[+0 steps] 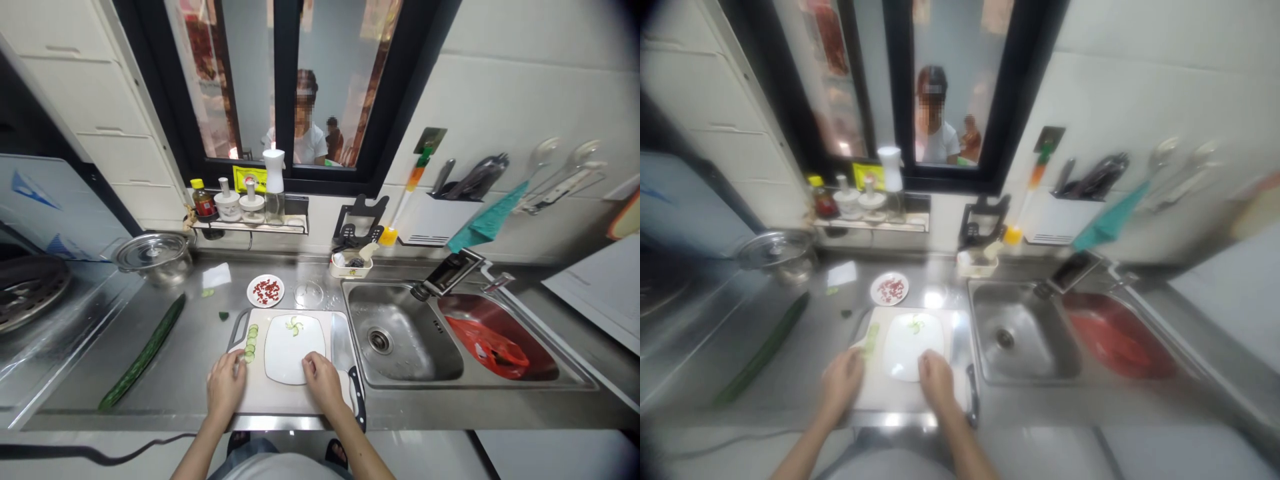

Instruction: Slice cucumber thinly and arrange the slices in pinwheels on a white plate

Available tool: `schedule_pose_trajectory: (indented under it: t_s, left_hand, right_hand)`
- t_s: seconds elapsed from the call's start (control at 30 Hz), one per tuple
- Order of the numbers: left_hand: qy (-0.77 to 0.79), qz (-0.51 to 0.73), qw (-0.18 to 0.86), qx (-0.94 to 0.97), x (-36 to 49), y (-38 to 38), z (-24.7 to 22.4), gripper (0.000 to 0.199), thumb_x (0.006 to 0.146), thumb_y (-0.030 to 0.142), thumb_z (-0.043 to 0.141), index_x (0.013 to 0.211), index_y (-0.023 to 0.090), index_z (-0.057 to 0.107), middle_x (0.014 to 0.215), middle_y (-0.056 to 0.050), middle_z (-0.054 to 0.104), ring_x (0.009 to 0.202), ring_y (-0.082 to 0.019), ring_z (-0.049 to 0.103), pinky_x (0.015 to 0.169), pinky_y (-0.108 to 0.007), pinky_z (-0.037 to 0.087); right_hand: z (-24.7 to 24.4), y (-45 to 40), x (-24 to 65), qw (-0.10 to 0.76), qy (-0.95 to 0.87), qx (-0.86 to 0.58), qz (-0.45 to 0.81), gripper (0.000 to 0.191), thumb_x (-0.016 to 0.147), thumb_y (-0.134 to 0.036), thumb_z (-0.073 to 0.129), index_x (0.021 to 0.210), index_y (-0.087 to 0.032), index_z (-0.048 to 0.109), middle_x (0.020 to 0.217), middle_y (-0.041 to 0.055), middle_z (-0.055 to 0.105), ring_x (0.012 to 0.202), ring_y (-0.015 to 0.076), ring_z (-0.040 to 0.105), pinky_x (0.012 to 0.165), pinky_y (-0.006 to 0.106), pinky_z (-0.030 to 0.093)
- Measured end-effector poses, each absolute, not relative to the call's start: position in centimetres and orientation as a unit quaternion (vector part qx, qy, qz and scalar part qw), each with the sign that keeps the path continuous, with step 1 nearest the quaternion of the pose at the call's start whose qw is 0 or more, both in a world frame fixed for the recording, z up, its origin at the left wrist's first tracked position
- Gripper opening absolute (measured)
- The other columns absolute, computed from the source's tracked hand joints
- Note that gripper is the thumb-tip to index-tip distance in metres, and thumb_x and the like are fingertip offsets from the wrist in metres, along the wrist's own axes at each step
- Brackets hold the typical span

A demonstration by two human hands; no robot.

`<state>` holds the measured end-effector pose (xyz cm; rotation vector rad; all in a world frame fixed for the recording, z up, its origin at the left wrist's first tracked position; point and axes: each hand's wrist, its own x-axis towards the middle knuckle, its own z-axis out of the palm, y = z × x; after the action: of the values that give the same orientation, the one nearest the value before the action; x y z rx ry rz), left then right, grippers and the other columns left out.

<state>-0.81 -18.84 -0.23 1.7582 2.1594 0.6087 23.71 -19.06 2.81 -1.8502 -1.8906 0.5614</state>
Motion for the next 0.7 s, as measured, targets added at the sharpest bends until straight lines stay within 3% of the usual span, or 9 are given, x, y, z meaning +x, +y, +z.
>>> schedule_pose_trajectory:
  t_s: [0.2, 0.7]
  left_hand:
    - [0.780, 0.160, 0.172, 0.580, -1.3, -18.8, -0.5, 0.040, 0.088, 0.039, 0.042, 0.120, 0.020, 0.056, 0.117, -0.010, 0.062, 0.107, -0.026, 0.055, 0.092, -0.042, 0.038]
    - [0.783, 0.116, 0.205, 0.576, -0.1, -17.8, 0.1, 0.028, 0.086, 0.038, 0.044, 0.103, 0.022, 0.060, 0.110, -0.008, 0.065, 0.101, -0.027, 0.058, 0.091, -0.044, 0.035]
  right_hand:
    - [2.1, -19.7, 23.4, 0.238, -0.690, -0.657, 0.189, 0.030, 0.092, -0.030, 0.035, 0.075, -0.020, 0.058, 0.071, 0.0020, 0.061, 0.066, 0.0140, 0.055, 0.060, 0.023, 0.032]
    - [2.2, -19.4, 23.8, 0.240, -0.686, -0.658, 0.197, 0.028, 0.091, -0.031, 0.037, 0.077, -0.019, 0.058, 0.071, 0.0024, 0.061, 0.066, 0.0145, 0.054, 0.061, 0.024, 0.032]
